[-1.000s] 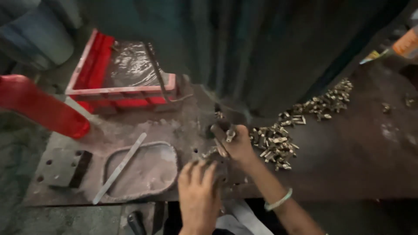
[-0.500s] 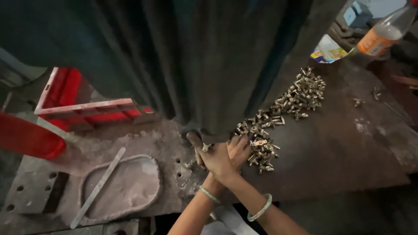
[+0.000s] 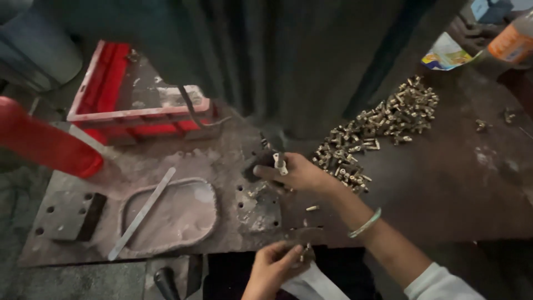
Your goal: The person picks up brass fittings one at a time, dips them in a tray of liquid, and holds each under a bench drilling/tapping machine to thread it. Finished fittings are placed on a growing pile on the workbench.
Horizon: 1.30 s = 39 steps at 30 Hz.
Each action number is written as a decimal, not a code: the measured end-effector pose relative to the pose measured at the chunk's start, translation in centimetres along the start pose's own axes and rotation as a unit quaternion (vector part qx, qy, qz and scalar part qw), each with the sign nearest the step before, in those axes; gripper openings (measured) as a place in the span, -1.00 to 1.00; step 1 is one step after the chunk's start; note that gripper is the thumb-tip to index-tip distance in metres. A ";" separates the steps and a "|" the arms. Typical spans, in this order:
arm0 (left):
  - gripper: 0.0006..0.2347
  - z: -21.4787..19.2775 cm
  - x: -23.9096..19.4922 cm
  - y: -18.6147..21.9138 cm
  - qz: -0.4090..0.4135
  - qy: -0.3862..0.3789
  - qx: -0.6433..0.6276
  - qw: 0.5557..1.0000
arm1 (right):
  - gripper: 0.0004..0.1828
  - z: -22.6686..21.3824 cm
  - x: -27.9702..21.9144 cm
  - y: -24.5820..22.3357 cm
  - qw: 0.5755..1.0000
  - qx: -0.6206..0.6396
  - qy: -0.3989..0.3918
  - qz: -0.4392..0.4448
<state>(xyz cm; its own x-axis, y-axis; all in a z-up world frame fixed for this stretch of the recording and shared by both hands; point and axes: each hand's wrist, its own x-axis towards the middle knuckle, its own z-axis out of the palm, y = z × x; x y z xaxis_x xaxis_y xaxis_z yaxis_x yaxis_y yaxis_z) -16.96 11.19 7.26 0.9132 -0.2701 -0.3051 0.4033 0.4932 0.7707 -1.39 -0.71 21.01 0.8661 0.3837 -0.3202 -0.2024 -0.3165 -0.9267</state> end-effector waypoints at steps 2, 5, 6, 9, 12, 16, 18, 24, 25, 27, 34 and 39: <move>-0.79 1.9 -2.2 4.8 0.061 -0.009 0.063 0.996 | -0.73 -0.3 0.5 0.7 1.000 0.001 -0.024 -0.011; -0.76 3.2 -3.1 9.7 0.245 0.027 0.233 0.941 | -0.71 -0.8 1.2 1.9 0.998 -0.015 -0.039 -0.039; -0.68 1.6 -1.7 9.1 0.341 0.026 0.396 0.852 | -0.69 -1.0 1.2 1.6 0.997 -0.025 -0.036 -0.057; -0.54 -1.4 -0.8 6.8 0.427 0.015 0.620 0.658 | -0.71 -0.1 0.7 1.4 0.995 -0.036 -0.033 -0.088; -0.49 -0.3 0.0 6.8 0.429 0.021 0.664 0.612 | -0.76 -1.0 1.0 0.7 0.993 -0.049 -0.015 -0.105; -0.53 2.3 -2.5 10.4 0.350 0.093 0.645 0.672 | -0.75 0.1 0.0 -0.3 0.994 -0.019 -0.028 -0.105; -0.57 0.9 -0.9 9.2 0.310 0.107 0.673 0.663 | -0.74 0.0 0.0 0.0 0.994 -0.020 -0.027 -0.106; -0.70 3.0 3.7 6.0 0.328 0.103 0.701 0.625 | -0.73 -0.1 0.6 0.9 0.995 -0.014 0.008 -0.102; -0.72 4.3 3.8 5.6 0.370 0.068 0.666 0.644 | -0.77 0.4 0.3 0.6 0.995 0.008 0.015 -0.097; -0.81 4.8 6.8 1.9 0.394 0.035 0.648 0.650 | -0.78 0.6 0.2 1.0 0.994 0.026 0.007 -0.108; -0.88 3.5 5.0 -1.1 0.334 -0.042 0.566 0.753 | -0.79 4.6 0.9 3.2 0.958 0.138 0.171 -0.184; -0.83 -1.0 -2.6 7.0 0.289 0.040 0.564 0.772 | -0.65 5.3 2.2 4.5 0.918 0.215 0.255 -0.215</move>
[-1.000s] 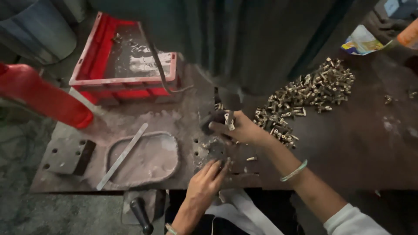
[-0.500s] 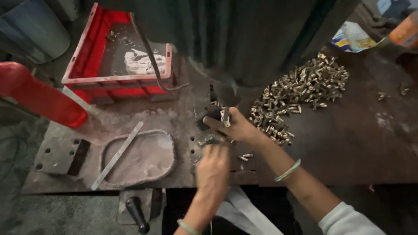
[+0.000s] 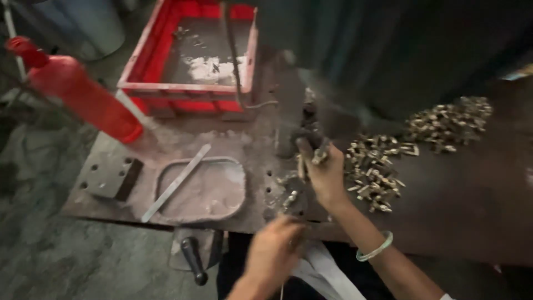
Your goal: The person picks up brass fittings one at a time, dips them in a tray of liquid, and holds each under a bench drilling/tapping machine to thread it. Finished fittings are placed on a growing pile on the workbench.
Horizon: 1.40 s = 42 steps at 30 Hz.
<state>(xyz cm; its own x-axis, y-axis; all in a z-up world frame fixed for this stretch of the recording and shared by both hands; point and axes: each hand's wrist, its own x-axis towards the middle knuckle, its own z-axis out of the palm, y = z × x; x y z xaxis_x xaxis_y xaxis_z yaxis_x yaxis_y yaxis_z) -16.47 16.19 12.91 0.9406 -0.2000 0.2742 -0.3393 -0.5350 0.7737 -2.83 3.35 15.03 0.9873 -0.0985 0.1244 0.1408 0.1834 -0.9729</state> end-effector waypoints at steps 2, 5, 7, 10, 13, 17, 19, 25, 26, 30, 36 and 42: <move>-0.81 -4.5 -0.5 -1.2 -0.022 0.053 0.036 0.998 | -0.59 0.1 -0.7 0.8 1.000 0.010 0.000 -0.019; -0.82 -9.7 0.4 -2.7 -0.102 0.137 0.044 0.984 | -0.53 0.3 -0.6 -0.5 0.997 0.005 0.036 -0.066; -0.84 -10.6 0.2 -4.8 -0.087 0.118 0.157 0.977 | -0.64 -0.2 -0.1 -1.7 1.000 -0.025 -0.007 0.000; -0.70 -9.6 0.3 -5.2 -0.082 0.053 0.187 0.977 | -0.70 0.4 -1.0 -3.2 0.999 -0.034 -0.037 0.020; -0.81 -8.7 0.6 -6.1 -0.140 0.043 0.185 0.972 | -0.63 -1.2 -0.4 -2.0 0.997 -0.065 -0.042 -0.012; -0.80 -9.5 0.5 -8.1 -0.305 0.087 -0.043 0.947 | -0.68 -0.3 -0.6 -2.6 0.998 -0.037 -0.051 0.016; -0.77 -9.0 -0.2 -11.4 -0.325 0.087 -0.296 0.894 | -0.72 -0.3 -0.3 -2.8 0.998 -0.030 -0.036 0.045; -0.82 -2.4 -2.1 -6.9 -0.222 0.132 -0.362 0.896 | -0.74 -0.1 -0.9 -2.9 0.998 -0.022 -0.045 0.030; -0.82 -2.0 -1.9 -5.4 -0.221 0.130 -0.363 0.896 | -0.74 -0.4 -0.6 -2.9 0.998 -0.024 -0.043 0.029; -0.86 -0.8 -1.2 -1.9 -0.135 0.196 -0.151 0.959 | -0.70 -0.8 -0.3 -2.7 0.996 -0.051 -0.060 0.042; -0.84 0.4 -0.3 -1.8 -0.053 0.190 -0.054 0.979 | -0.60 -1.0 0.0 -1.8 0.996 -0.058 -0.055 0.030; -0.85 1.1 0.0 -2.7 -0.065 0.160 -0.047 0.984 | -0.73 -0.5 -0.3 -2.9 0.997 -0.051 -0.040 0.052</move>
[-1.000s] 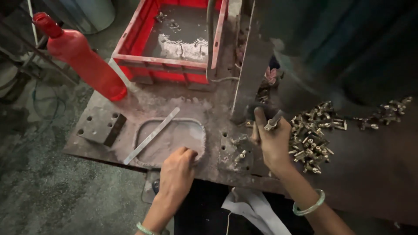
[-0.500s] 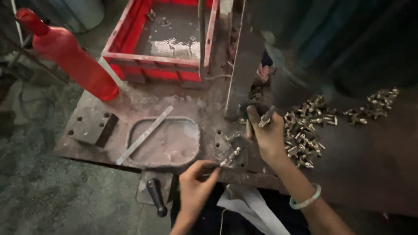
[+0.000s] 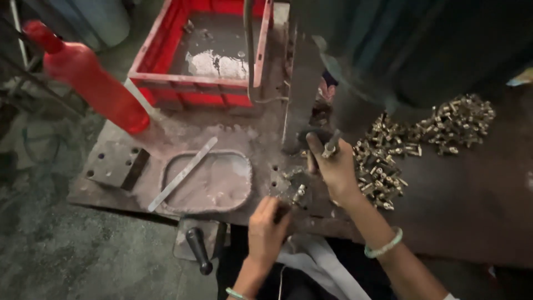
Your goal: The person picks up brass fittings one at a time, dips them in a tray of liquid, and holds each under a bench drilling/tapping machine to thread it. Finished fittings are placed on a growing pile on the workbench.
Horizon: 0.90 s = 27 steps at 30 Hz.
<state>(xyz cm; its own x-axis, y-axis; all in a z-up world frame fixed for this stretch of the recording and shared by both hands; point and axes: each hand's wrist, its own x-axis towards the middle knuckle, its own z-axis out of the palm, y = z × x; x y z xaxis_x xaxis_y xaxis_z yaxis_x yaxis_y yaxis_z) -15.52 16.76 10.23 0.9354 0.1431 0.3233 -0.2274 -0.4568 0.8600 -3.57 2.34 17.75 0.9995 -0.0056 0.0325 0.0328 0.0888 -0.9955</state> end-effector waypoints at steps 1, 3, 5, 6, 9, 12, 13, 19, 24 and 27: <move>-0.84 -0.2 -0.3 -0.2 0.003 0.005 0.019 1.000 | -0.72 -0.5 -0.1 0.5 1.000 -0.014 -0.014 0.004; -0.85 -1.4 1.2 1.5 -0.036 0.003 0.007 0.999 | -0.70 0.0 0.3 0.2 1.000 -0.010 -0.005 0.004; -0.86 -2.2 2.1 2.3 -0.082 -0.001 -0.001 0.997 | -0.68 0.4 0.0 -0.1 1.000 -0.004 0.002 0.012; -0.87 -2.0 2.8 2.2 -0.004 0.015 0.068 0.998 | -0.68 0.1 0.2 -0.4 1.000 -0.005 0.004 0.009; -0.76 -1.1 5.1 3.1 0.096 0.026 0.156 0.983 | -0.67 -0.4 0.5 1.2 1.000 -0.015 -0.019 -0.005; -0.74 1.7 6.9 1.3 0.112 -0.044 0.248 0.961 | -0.67 -0.1 0.1 0.7 0.999 -0.017 -0.028 -0.013; -0.83 2.9 7.4 0.1 0.097 -0.111 0.324 0.935 | -0.68 0.2 -0.1 0.2 1.000 -0.008 -0.016 0.000; -0.74 -0.1 5.1 0.9 -0.206 -0.008 -0.195 0.959 | -0.70 -0.2 0.4 0.7 0.998 -0.039 -0.016 -0.041; -0.67 0.7 0.5 -2.3 -0.283 0.023 -0.345 0.895 | -0.72 0.3 0.3 0.7 0.998 -0.036 -0.003 -0.045; -0.61 0.2 1.6 -0.1 -0.334 0.052 -0.388 0.858 | -0.76 0.1 0.1 0.7 1.000 -0.013 -0.015 -0.005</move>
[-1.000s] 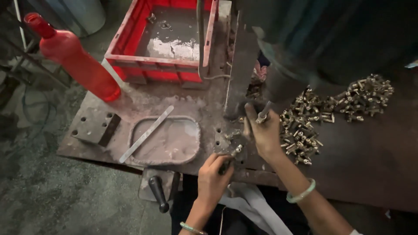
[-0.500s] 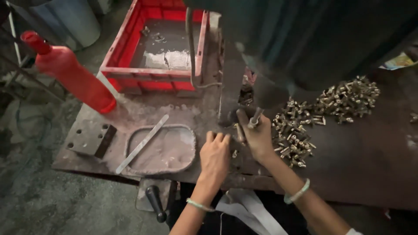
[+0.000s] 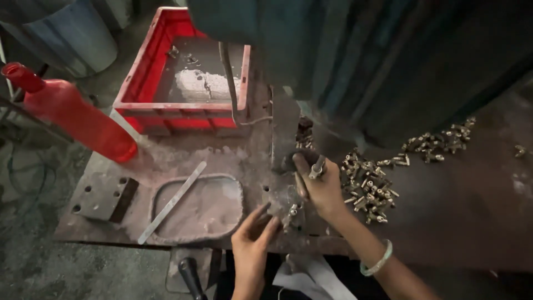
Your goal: The person picks up brass fittings one at a time, dips them in a tray of liquid, and holds each under a bench drilling/tapping machine to thread it. Finished fittings are placed on a growing pile on the workbench.
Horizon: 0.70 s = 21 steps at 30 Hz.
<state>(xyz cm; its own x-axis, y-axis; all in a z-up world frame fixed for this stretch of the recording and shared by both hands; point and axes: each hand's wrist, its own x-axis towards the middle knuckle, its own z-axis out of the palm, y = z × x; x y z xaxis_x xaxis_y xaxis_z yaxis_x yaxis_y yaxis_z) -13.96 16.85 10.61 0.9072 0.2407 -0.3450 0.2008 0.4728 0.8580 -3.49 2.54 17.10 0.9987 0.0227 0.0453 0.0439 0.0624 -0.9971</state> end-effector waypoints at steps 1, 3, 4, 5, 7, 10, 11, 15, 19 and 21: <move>-0.61 0.9 0.1 1.2 -0.006 0.008 -0.009 1.000 | -0.78 -0.2 0.1 -0.3 1.000 0.002 -0.009 0.019; -0.63 4.4 -3.3 8.9 0.060 -0.036 -0.041 0.997 | -0.80 -1.1 0.6 -0.5 0.998 -0.003 -0.058 -0.010; -0.65 6.1 -5.1 12.8 0.126 -0.079 -0.071 0.986 | -0.79 -1.4 0.7 -0.5 0.994 -0.008 -0.107 -0.037; -0.65 6.5 -5.5 13.1 0.123 -0.077 -0.070 0.987 | -0.79 -2.2 0.7 1.0 0.994 -0.007 -0.107 -0.033; -0.70 7.5 -5.9 14.1 0.507 -0.069 0.110 0.852 | -0.68 -3.7 1.2 3.6 0.974 -0.017 -0.181 -0.137; -0.62 6.4 -1.1 8.5 0.599 -0.139 0.350 0.707 | -0.89 -10.3 3.6 21.7 0.980 0.077 -0.182 -0.031; -0.62 5.6 0.0 7.6 0.610 -0.143 0.346 0.698 | -0.89 -9.3 4.0 19.9 0.980 0.077 -0.178 -0.045; -0.65 2.8 2.2 4.7 0.477 -0.054 0.460 0.747 | -0.83 -7.3 2.3 11.9 0.978 -0.101 -0.133 -0.126; -0.70 4.3 0.4 8.3 0.357 -0.045 0.498 0.789 | -0.72 -5.9 -1.5 7.0 0.959 -0.263 -0.072 -0.074; -0.75 3.6 -0.9 7.1 0.303 -0.101 0.434 0.843 | -0.48 -8.7 -4.0 11.1 0.909 -0.353 -0.107 -0.192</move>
<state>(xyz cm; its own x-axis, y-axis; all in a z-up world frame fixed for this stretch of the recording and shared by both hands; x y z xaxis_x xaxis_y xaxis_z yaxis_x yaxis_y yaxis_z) -12.06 16.92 18.37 0.9674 0.0246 0.2522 -0.2060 -0.5033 0.8392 -6.82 -5.57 5.33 0.8820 0.3335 0.3331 0.4688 -0.5476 -0.6930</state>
